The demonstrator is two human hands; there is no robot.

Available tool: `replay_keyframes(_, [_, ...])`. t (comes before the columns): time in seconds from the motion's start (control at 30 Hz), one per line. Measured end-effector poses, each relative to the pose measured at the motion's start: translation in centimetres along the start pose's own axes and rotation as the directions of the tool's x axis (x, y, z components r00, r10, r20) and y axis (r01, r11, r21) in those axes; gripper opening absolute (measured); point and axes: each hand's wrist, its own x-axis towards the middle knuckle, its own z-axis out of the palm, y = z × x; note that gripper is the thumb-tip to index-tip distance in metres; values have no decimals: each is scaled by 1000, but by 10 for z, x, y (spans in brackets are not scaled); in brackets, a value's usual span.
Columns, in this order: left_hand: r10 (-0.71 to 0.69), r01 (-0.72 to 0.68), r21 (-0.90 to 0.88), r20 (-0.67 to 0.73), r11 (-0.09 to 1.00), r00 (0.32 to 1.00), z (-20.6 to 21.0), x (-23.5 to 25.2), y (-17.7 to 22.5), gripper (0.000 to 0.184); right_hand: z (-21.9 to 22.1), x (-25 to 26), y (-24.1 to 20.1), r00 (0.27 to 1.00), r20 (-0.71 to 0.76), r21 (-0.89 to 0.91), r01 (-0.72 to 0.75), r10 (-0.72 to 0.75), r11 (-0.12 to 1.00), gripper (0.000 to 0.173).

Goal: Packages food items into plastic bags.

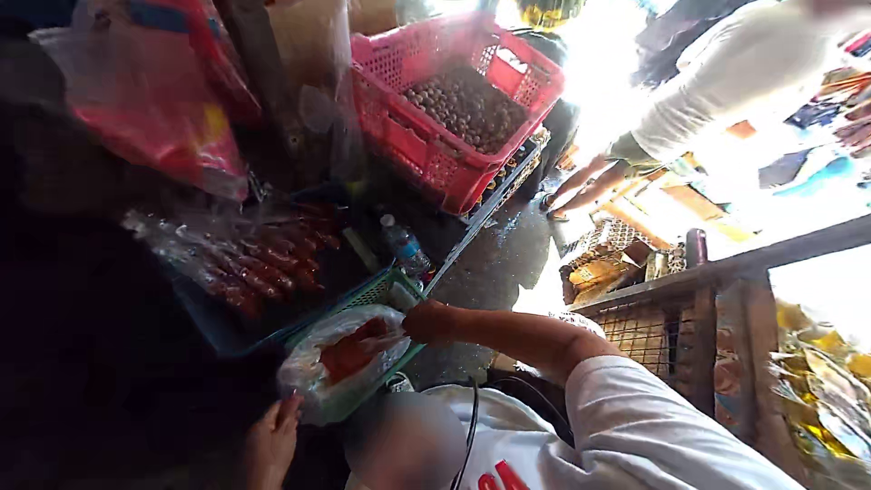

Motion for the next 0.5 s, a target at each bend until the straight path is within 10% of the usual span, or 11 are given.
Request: replay_keyframes(0.5, [-100,96,46,86,994,991,1,-24,-24,42,8,34,0,1000,21,-173,6,-3,985,28])
